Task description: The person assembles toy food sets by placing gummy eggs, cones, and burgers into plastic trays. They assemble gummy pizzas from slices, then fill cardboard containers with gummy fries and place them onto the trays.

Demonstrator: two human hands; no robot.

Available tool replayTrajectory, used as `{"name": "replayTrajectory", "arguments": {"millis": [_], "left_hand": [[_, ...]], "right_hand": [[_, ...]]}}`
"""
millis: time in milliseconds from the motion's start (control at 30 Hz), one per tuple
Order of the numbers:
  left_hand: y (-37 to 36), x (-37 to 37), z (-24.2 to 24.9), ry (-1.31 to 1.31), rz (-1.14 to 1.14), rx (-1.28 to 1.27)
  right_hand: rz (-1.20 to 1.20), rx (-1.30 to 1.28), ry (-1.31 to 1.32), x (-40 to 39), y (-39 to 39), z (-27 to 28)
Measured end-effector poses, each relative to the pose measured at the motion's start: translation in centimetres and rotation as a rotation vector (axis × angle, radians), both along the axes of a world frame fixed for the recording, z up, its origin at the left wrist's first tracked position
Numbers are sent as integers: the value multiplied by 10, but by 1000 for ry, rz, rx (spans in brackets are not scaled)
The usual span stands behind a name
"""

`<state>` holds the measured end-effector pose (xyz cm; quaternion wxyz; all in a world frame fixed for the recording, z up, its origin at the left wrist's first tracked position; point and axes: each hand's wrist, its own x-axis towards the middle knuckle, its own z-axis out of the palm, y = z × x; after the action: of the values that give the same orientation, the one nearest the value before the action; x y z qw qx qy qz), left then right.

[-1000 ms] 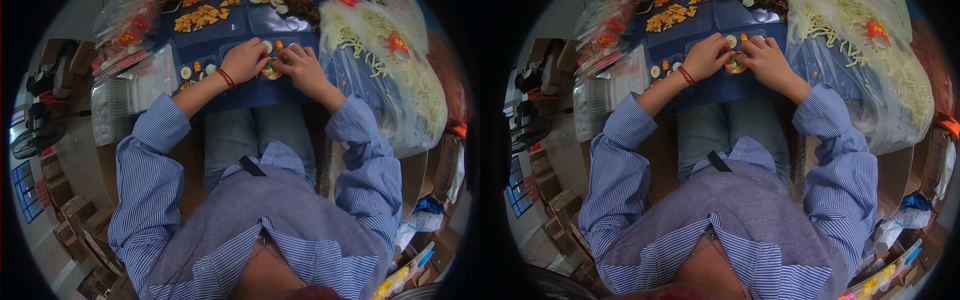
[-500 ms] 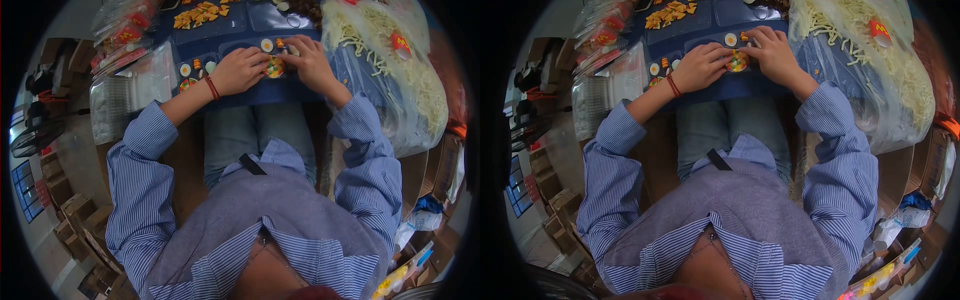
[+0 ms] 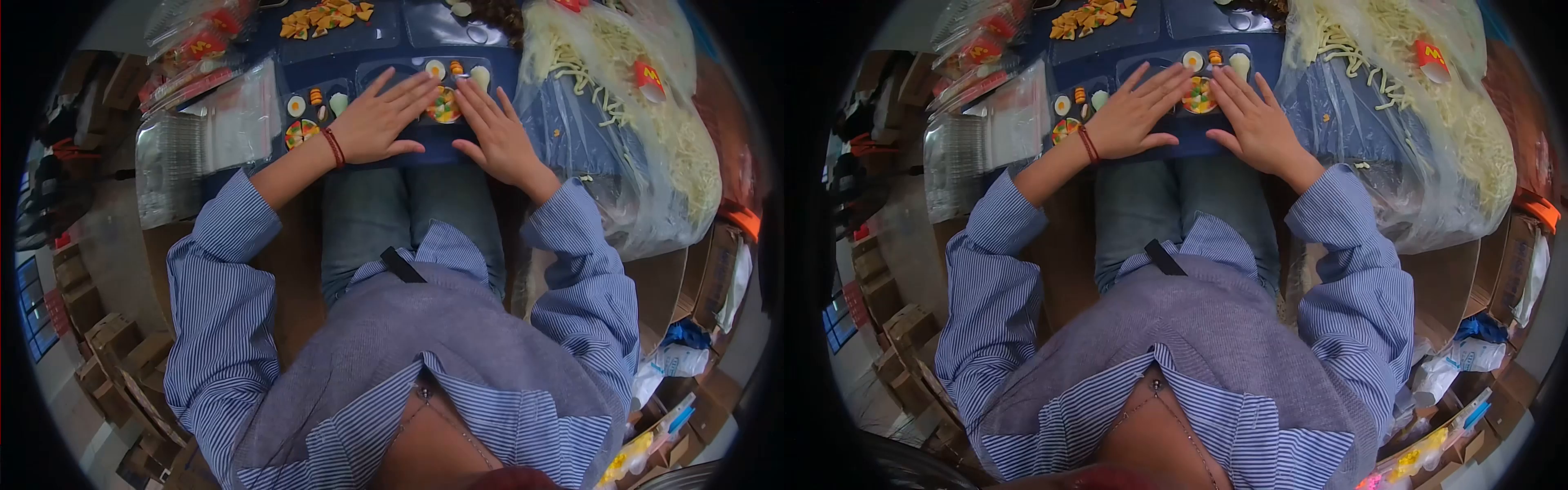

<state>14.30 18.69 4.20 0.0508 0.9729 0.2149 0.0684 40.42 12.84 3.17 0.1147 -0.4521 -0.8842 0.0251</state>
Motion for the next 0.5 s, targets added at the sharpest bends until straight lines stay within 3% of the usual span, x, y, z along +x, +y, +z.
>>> {"name": "replayTrajectory", "arguments": {"millis": [67,200,333,500], "left_hand": [[0,-15,18,-125,158,41],[-13,-72,20,-100,418,112],[-24,-104,-1,49,527,108],[-15,-89,-16,16,497,89]], "right_hand": [[-71,57,173,5,0,5],[-132,102,193,2,-3,2],[-57,72,84,-30,-1,-1],[-43,98,17,-28,6,-4]]}}
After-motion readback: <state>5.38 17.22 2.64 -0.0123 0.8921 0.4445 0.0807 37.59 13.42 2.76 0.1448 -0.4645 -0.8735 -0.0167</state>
